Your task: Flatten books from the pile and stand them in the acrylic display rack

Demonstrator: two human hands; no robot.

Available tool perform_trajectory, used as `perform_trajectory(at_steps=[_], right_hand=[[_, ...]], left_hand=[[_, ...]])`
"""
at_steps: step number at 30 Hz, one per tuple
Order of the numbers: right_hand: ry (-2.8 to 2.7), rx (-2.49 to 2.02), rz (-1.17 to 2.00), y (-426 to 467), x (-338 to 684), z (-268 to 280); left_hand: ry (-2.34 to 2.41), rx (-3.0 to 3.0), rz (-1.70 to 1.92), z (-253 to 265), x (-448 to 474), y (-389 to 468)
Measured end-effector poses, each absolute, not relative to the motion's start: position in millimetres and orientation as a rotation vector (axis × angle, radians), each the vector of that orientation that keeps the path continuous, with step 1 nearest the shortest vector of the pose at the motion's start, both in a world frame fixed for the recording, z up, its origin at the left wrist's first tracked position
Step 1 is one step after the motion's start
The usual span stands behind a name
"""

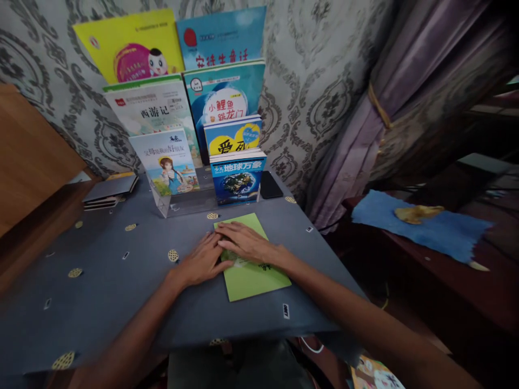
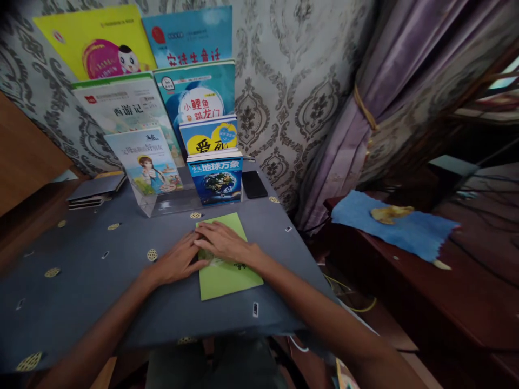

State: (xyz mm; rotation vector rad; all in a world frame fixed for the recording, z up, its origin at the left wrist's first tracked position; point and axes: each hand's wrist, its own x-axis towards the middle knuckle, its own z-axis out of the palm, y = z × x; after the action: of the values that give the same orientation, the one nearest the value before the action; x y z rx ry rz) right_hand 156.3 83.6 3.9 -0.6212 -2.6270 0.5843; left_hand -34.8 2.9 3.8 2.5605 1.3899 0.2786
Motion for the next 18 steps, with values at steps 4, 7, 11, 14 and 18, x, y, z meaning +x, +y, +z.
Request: perform_trajectory(at_steps=[4, 7, 11, 14, 18], right_hand=[[-2.645, -0.666, 0.570, 90, 150, -3], [-2.632, -0.753, 0.499, 95, 155, -8], [-2.618, -0.881, 0.359, 98, 167, -15], [-2.592, -0.955, 0.272, 98, 177, -19], [-2.570, -1.058, 0.238, 98, 190, -21]], left_hand=[[1.371, 2.543, 0.326, 1, -36, 6], [1.377, 2.515, 0.316, -1, -38, 7], [1.383, 2.514, 0.303, -3, -41, 8], [1.386, 2.522, 0.292, -4, -42, 10], [1.386, 2.502, 0.202, -5, -40, 16]])
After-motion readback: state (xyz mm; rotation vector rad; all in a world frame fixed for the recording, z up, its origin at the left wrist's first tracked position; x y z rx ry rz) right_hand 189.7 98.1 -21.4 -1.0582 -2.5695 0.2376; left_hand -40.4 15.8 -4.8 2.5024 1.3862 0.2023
